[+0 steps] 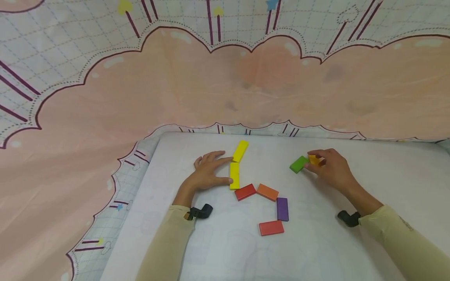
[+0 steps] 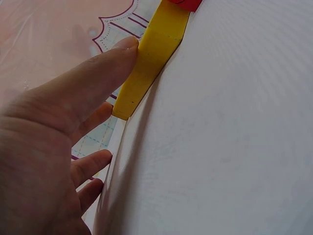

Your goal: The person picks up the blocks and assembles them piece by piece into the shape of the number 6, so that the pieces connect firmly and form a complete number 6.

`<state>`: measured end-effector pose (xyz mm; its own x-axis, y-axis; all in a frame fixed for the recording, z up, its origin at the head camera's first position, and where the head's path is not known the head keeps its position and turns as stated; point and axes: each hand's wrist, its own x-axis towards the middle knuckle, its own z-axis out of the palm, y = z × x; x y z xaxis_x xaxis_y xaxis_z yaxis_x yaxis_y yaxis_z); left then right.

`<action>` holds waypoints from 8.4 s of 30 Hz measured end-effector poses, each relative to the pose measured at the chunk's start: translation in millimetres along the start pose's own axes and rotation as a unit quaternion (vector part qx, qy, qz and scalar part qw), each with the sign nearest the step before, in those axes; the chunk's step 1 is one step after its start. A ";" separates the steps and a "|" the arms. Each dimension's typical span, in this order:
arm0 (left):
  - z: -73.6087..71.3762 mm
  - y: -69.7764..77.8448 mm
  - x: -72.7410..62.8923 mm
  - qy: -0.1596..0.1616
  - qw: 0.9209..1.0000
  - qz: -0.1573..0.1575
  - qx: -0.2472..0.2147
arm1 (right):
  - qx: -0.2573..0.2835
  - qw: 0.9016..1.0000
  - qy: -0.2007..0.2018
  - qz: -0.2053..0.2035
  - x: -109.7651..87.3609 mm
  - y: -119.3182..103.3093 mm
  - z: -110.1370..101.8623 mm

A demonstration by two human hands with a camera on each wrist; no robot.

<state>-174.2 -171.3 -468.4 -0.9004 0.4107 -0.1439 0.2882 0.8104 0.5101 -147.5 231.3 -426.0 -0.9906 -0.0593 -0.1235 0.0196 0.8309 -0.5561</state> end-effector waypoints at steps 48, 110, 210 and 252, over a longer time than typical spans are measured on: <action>-3.1 3.3 -1.8 0.000 1.000 -0.003 0.003 | 0.214 0.964 -0.116 0.106 -17.2 15.1 1.2; -2.7 4.7 -1.4 -0.002 1.000 -0.003 0.004 | 0.235 0.939 -0.251 0.016 -59.1 -105.2 74.3; -1.2 0.6 -0.5 0.006 1.000 0.017 0.002 | 0.095 0.931 -0.341 -0.092 -56.0 -120.0 95.8; -0.8 0.1 -0.1 0.003 1.000 0.009 0.006 | 0.113 0.988 -0.050 0.096 8.9 3.0 4.0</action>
<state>-174.4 -171.6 -467.6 -0.8971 0.4223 -0.1298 0.3079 0.8084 0.5017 -155.8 231.0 -432.1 -0.9477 0.0231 -0.3183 0.2458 0.6888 -0.6820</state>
